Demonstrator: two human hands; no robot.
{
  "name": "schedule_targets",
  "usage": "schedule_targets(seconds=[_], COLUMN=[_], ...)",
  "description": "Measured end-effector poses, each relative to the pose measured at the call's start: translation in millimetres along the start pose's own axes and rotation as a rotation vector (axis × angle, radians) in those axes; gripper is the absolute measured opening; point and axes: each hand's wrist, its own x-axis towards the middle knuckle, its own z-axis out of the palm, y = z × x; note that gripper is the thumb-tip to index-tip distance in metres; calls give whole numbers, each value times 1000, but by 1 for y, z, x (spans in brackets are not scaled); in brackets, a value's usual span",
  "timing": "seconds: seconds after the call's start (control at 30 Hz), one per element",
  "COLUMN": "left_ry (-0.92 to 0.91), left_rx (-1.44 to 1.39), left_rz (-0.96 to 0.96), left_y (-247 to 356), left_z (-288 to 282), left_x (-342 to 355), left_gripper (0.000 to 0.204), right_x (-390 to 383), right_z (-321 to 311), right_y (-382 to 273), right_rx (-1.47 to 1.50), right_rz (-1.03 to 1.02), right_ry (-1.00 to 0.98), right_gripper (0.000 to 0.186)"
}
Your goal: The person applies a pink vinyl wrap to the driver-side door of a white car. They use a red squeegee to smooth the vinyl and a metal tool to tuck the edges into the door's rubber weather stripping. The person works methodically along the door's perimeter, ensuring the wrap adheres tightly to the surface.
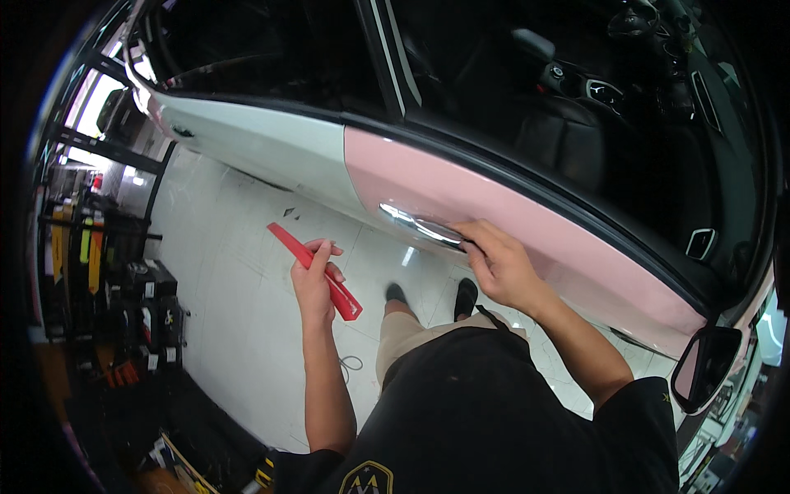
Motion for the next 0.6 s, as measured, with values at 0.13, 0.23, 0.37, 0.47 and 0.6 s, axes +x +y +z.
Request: schedule_targets(seconds=[0.13, 0.23, 0.37, 0.47, 0.6], left_ry=[-158, -220, -380, -751, -915], left_rx=[28, 138, 121, -83, -189], left_rz=[-1, 106, 287, 360, 439], left_y=[20, 48, 134, 176, 191], left_z=[8, -3, -4, -19, 45], left_x=[70, 132, 198, 285, 298], left_gripper=[23, 30, 29, 43, 71], right_x=[24, 25, -1, -33, -102], right_z=[30, 72, 97, 77, 13], right_y=[5, 7, 4, 14, 27], right_rx=[42, 102, 165, 84, -44], right_rz=[86, 217, 500, 661, 532], right_ry=[107, 332, 824, 1337, 1762], right_gripper=[33, 31, 29, 30, 25])
